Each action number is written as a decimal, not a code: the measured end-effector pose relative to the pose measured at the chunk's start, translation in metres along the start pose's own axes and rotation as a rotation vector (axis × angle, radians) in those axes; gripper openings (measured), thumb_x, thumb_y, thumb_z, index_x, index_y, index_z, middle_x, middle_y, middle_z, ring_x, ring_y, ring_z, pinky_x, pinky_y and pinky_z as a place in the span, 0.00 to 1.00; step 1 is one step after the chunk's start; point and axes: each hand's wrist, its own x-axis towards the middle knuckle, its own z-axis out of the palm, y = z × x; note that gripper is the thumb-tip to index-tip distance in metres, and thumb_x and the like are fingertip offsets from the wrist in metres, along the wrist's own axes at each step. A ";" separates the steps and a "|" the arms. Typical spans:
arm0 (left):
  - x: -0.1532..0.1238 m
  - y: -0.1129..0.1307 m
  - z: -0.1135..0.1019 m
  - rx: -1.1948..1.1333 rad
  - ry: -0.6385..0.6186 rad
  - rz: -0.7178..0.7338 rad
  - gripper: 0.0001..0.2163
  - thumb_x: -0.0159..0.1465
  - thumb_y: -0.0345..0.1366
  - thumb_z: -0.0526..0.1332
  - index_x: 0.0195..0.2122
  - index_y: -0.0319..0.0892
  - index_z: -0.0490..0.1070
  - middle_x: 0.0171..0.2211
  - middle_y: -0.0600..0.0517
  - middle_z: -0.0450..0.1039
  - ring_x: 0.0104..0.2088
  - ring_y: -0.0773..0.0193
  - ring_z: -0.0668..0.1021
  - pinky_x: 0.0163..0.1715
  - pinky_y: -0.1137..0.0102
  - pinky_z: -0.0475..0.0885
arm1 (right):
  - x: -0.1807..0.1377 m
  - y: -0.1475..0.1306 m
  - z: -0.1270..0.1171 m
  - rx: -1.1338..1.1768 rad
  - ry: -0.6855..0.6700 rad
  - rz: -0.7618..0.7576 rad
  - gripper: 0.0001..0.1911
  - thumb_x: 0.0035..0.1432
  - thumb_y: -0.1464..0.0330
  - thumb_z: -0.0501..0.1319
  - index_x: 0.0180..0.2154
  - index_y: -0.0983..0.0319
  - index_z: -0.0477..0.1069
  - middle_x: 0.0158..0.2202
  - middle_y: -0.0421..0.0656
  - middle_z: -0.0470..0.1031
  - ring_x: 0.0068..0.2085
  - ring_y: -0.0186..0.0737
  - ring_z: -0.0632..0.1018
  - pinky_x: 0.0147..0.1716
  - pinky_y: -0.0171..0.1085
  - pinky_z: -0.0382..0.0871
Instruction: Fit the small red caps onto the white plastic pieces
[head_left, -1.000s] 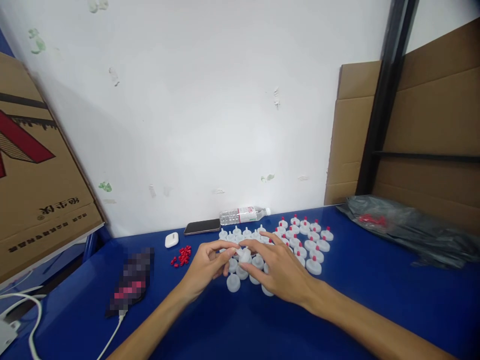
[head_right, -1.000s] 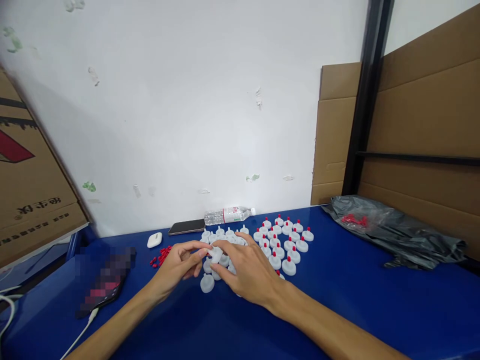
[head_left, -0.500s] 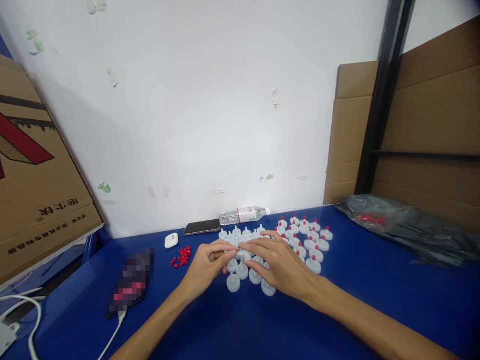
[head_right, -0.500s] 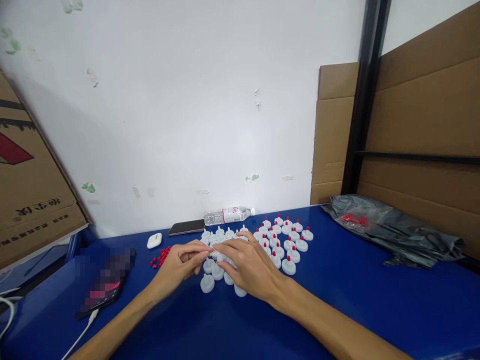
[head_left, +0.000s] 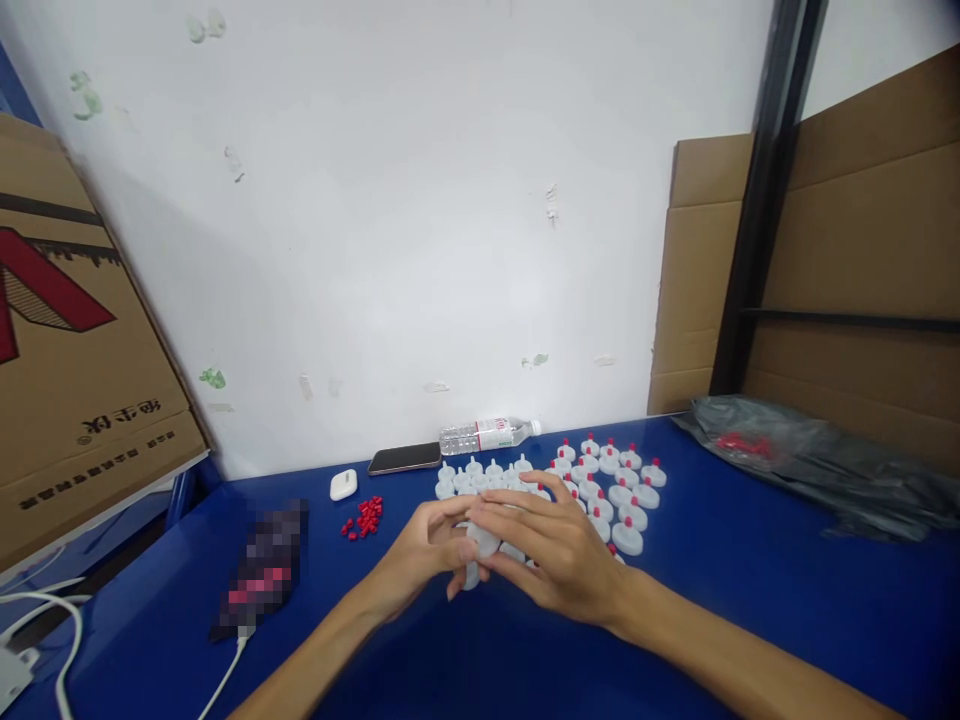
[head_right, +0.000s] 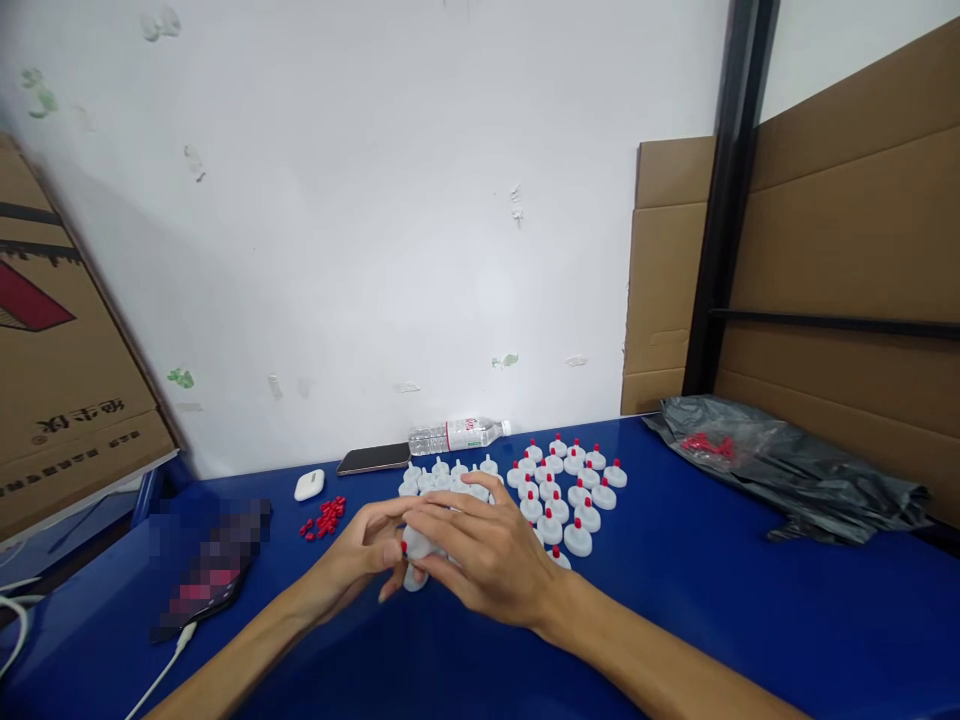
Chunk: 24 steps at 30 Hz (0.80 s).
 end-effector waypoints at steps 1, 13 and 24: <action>-0.001 0.000 0.003 -0.001 -0.030 -0.001 0.30 0.57 0.49 0.71 0.55 0.35 0.72 0.31 0.47 0.74 0.29 0.63 0.78 0.19 0.78 0.67 | 0.001 -0.001 -0.001 -0.014 0.013 -0.027 0.17 0.67 0.69 0.62 0.56 0.62 0.67 0.49 0.43 0.81 0.55 0.38 0.77 0.65 0.44 0.51; -0.002 0.006 0.006 0.058 -0.058 -0.007 0.20 0.54 0.47 0.72 0.38 0.33 0.80 0.26 0.50 0.74 0.24 0.70 0.74 0.23 0.78 0.64 | 0.003 -0.004 -0.004 -0.083 0.081 -0.163 0.15 0.65 0.70 0.62 0.53 0.65 0.70 0.48 0.44 0.82 0.52 0.35 0.80 0.64 0.42 0.55; 0.001 0.013 0.013 0.239 0.208 0.093 0.27 0.63 0.53 0.63 0.55 0.38 0.72 0.35 0.46 0.77 0.30 0.63 0.77 0.21 0.75 0.64 | 0.005 0.012 -0.008 -0.060 0.062 0.030 0.15 0.64 0.71 0.61 0.52 0.58 0.71 0.46 0.41 0.82 0.48 0.39 0.81 0.59 0.45 0.61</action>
